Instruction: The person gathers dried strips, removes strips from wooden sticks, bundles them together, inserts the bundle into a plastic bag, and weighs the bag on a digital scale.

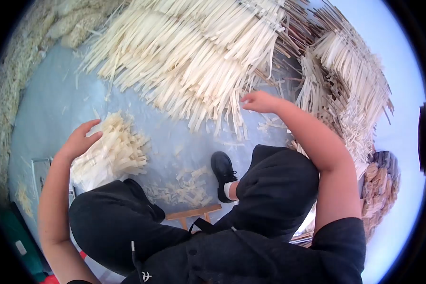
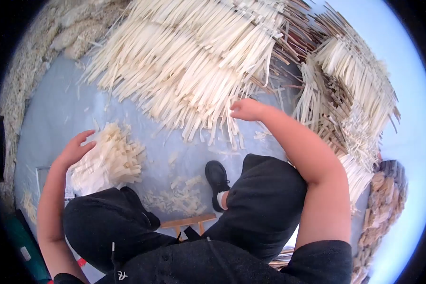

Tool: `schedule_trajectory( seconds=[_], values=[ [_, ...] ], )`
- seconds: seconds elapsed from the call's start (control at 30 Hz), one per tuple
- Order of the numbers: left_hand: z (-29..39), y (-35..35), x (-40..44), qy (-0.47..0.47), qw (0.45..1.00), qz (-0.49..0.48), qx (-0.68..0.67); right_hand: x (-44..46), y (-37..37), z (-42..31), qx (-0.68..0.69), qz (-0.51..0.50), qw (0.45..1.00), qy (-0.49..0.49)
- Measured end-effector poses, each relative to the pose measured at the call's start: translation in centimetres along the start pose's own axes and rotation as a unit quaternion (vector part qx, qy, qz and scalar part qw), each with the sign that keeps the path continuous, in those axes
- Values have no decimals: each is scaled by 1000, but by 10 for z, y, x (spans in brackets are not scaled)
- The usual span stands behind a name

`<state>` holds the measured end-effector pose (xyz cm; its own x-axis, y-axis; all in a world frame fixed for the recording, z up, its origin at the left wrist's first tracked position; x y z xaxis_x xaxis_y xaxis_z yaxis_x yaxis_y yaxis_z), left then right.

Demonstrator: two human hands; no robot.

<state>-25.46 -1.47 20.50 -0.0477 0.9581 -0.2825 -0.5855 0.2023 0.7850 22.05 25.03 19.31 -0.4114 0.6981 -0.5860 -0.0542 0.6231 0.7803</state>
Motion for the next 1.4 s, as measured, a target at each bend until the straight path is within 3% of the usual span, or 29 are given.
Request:
schedule_trajectory(
  seconds=[0.13,0.33,0.4,0.53,0.6,0.63,0.7,0.77,0.83,0.9,1.03,1.1,1.13,1.2,1.23,1.3,1.33,1.4],
  values=[
    [121,1,26,-32,988,-99,-117,8,-24,85,98,7,993,-64],
    [214,-60,89,-135,968,-190,-92,77,-66,168,113,62,986,-109],
    [219,-86,122,-129,968,-191,-97,97,-60,193,61,179,973,-135],
    [200,-139,182,-63,965,-160,-198,118,-23,209,77,166,965,-189],
    [200,-155,202,-46,966,-146,-206,130,3,224,77,273,939,-193],
    [198,-162,208,-26,968,-131,-214,147,1,238,79,267,941,-193],
    [197,-178,214,-14,962,-136,-235,160,16,252,-32,421,893,-159],
    [187,-195,215,1,958,-136,-251,172,11,267,-35,413,894,-172],
    [166,-217,210,23,947,-147,-284,184,20,253,-34,408,895,-175],
    [157,-224,205,48,949,-150,-274,172,30,245,86,271,921,-266],
    [142,-234,203,60,946,-141,-287,174,10,213,-12,158,954,-253],
    [132,-242,205,63,946,-134,-287,188,-32,198,90,105,973,-182],
    [127,-244,204,65,948,-130,-283,187,-37,184,88,103,974,-179],
    [125,-248,205,65,947,-129,-285,186,-45,141,258,111,958,-63],
    [128,-246,208,59,948,-127,-287,192,-51,132,260,110,957,-59],
    [132,-241,213,65,949,-117,-285,206,-52,125,396,163,902,-61],
    [133,-238,213,70,949,-112,-285,201,-50,112,396,162,902,-53],
    [128,-234,217,68,950,-75,-296,164,-36,102,282,300,907,-85]
  ],
)
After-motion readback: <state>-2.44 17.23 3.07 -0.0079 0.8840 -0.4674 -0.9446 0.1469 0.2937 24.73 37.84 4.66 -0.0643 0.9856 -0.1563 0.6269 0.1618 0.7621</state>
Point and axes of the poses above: each hand's wrist, its own x-axis towards the middle knuckle, its own y-axis out of the back of the hand, z = x × y, the point moved 8 cm from there along x, towards the middle knuckle, and after that the axes turned 9 degrees about -y, right-handed, at the moved point
